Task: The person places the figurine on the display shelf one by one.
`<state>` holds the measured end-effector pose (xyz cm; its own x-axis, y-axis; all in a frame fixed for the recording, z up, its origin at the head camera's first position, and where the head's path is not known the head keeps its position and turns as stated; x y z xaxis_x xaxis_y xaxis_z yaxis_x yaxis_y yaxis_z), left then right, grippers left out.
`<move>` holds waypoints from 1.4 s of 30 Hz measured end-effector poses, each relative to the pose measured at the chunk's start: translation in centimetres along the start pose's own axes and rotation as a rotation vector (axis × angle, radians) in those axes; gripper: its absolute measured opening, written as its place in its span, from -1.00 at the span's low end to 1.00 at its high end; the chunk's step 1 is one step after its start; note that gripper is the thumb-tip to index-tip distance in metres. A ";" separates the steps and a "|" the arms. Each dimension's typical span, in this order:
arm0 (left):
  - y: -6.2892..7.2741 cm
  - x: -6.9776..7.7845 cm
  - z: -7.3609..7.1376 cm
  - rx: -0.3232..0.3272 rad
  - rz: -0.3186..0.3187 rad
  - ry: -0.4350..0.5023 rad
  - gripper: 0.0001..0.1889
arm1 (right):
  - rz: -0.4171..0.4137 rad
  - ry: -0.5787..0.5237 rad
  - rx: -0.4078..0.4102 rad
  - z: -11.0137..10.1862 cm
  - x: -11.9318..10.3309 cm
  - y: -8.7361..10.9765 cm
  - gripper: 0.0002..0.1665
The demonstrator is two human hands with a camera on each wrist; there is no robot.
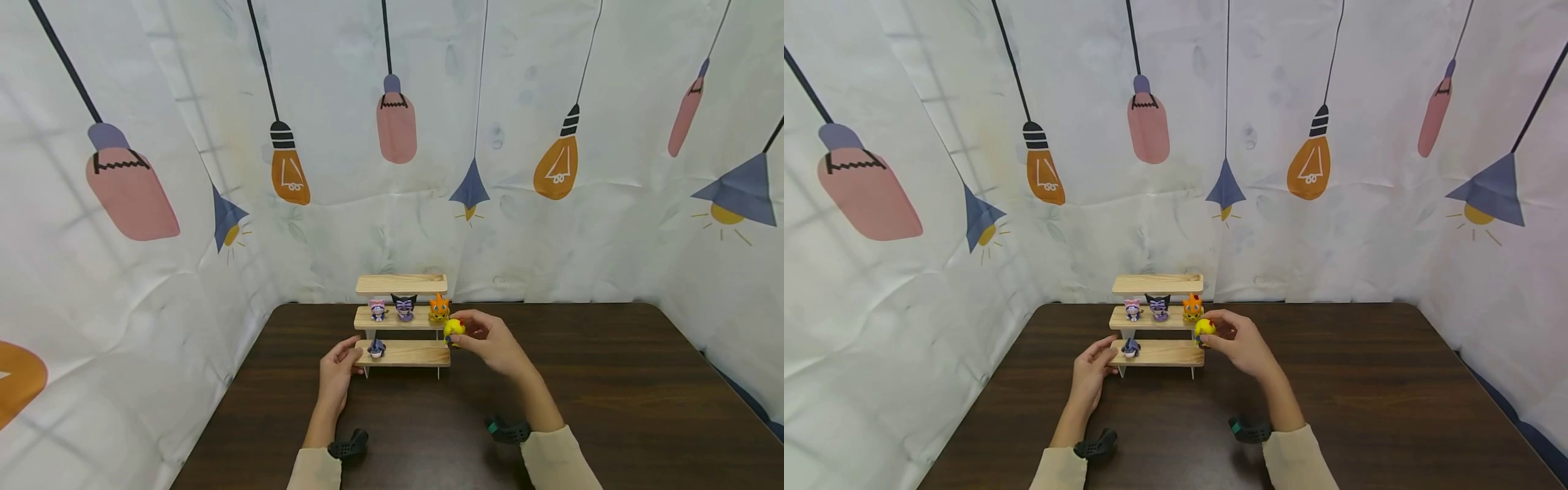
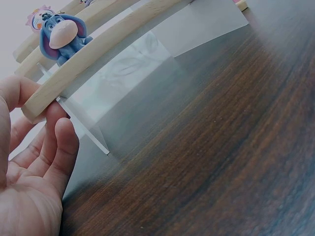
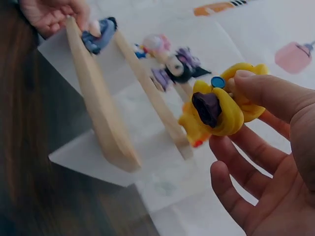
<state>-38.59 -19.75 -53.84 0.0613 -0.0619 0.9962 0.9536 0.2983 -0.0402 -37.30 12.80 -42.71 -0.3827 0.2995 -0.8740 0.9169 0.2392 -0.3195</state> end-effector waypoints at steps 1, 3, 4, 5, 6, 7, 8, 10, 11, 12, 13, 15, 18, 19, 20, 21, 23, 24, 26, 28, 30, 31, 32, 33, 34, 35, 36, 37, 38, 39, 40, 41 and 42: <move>0.0 0.0 0.0 0.001 0.000 -0.001 -0.67 | -0.003 -0.006 -0.017 0.5 -0.2 0.0 -0.59; -0.1 -0.1 -0.1 0.002 -0.001 -0.003 -0.67 | -0.010 -0.022 -0.056 1.6 -0.3 0.0 -0.60; -0.1 -0.1 -0.1 0.002 0.000 -0.005 -0.67 | -0.012 -0.030 -0.071 2.1 -0.3 0.0 -0.60; -0.1 -0.1 -0.1 0.002 0.000 -0.005 -0.67 | -0.013 -0.031 -0.082 2.7 -0.3 0.0 -0.60; -0.2 -0.2 -0.1 0.002 0.000 -0.006 -0.67 | -0.015 -0.029 -0.086 3.2 -0.3 -0.1 -0.59; -0.2 -0.2 -0.1 0.002 0.001 -0.006 -0.67 | -0.013 -0.028 -0.090 3.7 -0.2 -0.1 -0.59; -0.2 -0.2 -0.1 0.001 0.001 -0.007 -0.67 | -0.017 -0.021 -0.090 4.2 -0.1 -0.1 -0.58; -0.2 -0.2 -0.1 0.001 -0.001 -0.006 -0.67 | -0.017 0.000 -0.080 5.1 0.0 -0.2 -0.59; -0.2 -0.2 -0.1 0.001 -0.002 -0.005 -0.67 | -0.016 0.013 -0.071 5.5 0.0 -0.2 -0.59; -0.2 -0.2 -0.1 0.000 -0.001 -0.007 -0.67 | -0.015 0.023 -0.061 5.9 0.1 -0.2 -0.59; -0.2 -0.2 -0.1 -0.001 -0.002 -0.006 -0.67 | -0.012 0.032 -0.048 6.2 0.1 -0.2 -0.59; -0.2 -0.2 0.0 -0.004 -0.004 -0.006 -0.67 | -0.006 0.048 -0.017 6.7 0.2 -0.2 -0.60; -0.2 -0.2 0.1 -0.008 -0.003 -0.011 -0.66 | 0.001 0.066 0.030 7.5 0.4 -0.2 -0.58; -0.2 -0.2 0.1 -0.008 -0.004 -0.012 -0.66 | 0.004 0.070 0.044 7.7 0.5 -0.2 -0.57; -0.2 -0.2 0.2 -0.009 -0.001 -0.016 -0.65 | 0.008 0.075 0.058 8.0 0.5 -0.1 -0.57; -0.2 -0.2 0.1 -0.006 -0.002 -0.017 -0.65 | 0.009 0.081 0.071 8.2 0.6 -0.1 -0.57; -0.2 -0.2 0.1 -0.003 -0.002 -0.018 -0.65 | 0.015 0.093 0.098 8.6 0.7 -0.2 -0.57; -0.2 -0.2 0.0 -0.002 -0.004 -0.016 -0.65 | 0.015 0.098 0.111 8.7 0.8 -0.2 -0.57; -0.3 -0.3 0.0 -0.001 -0.006 -0.011 -0.66 | 0.006 0.117 0.135 9.0 0.7 -0.3 -0.58; -0.3 -0.3 0.0 -0.006 -0.008 -0.007 -0.65 | 0.004 0.135 0.152 9.4 0.7 -0.5 -0.57; -0.3 -0.3 -0.1 -0.007 -0.007 -0.002 -0.65 | 0.005 0.154 0.158 9.8 0.6 -0.7 -0.57; -0.3 -0.3 -0.1 -0.006 -0.006 -0.001 -0.65 | 0.004 0.167 0.160 10.0 0.6 -0.9 -0.57; -0.3 -0.3 -0.1 -0.004 -0.006 0.002 -0.65 | 0.011 0.174 0.162 10.2 0.6 -1.0 -0.57; -0.3 -0.3 -0.1 -0.004 -0.005 0.002 -0.65 | 0.011 0.177 0.161 10.4 0.5 -1.1 -0.56; -0.3 -0.3 -0.1 -0.002 -0.006 0.004 -0.65 | 0.011 0.182 0.160 10.5 0.5 -1.3 -0.56; -0.3 -0.3 -0.2 0.000 -0.008 0.004 -0.65 | 0.011 0.178 0.159 10.7 0.5 -1.4 -0.56; -0.3 -0.3 -0.2 0.001 -0.010 0.004 -0.65 | 0.012 0.175 0.157 10.8 0.5 -1.5 -0.56; -0.4 -0.3 -0.1 -0.002 -0.012 0.001 -0.65 | 0.014 0.168 0.155 10.9 0.5 -1.6 -0.55; -0.4 -0.4 -0.1 -0.003 -0.016 0.000 -0.64 | 0.016 0.160 0.154 11.0 0.5 -1.6 -0.55; -0.4 -0.4 -0.1 -0.005 -0.019 -0.004 -0.64 | 0.017 0.155 0.152 11.0 0.5 -1.7 -0.55; -0.5 -0.4 -0.1 -0.005 -0.023 -0.005 -0.64 | 0.020 0.154 0.151 11.1 0.5 -1.7 -0.54; -0.5 -0.4 -0.1 -0.005 -0.025 -0.007 -0.64 | 0.021 0.154 0.150 11.2 0.5 -1.7 -0.54; -0.5 -0.5 -0.1 -0.005 -0.027 -0.007 -0.65 | 0.022 0.160 0.150 11.2 0.5 -1.8 -0.54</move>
<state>-39.05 -19.98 -54.28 0.0338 -0.0635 0.9974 0.9562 0.2923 -0.0138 -37.83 2.18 -46.65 -0.3642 0.4485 -0.8162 0.9274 0.0944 -0.3619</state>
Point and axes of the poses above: each hand's wrist, its own y-axis away from the middle knuckle, its own z-axis out of the palm, x = y × z, the point moved 8 cm from there along -y, towards the middle knuckle, and after that the axes turned 4 degrees about x, right-handed, at the moved point
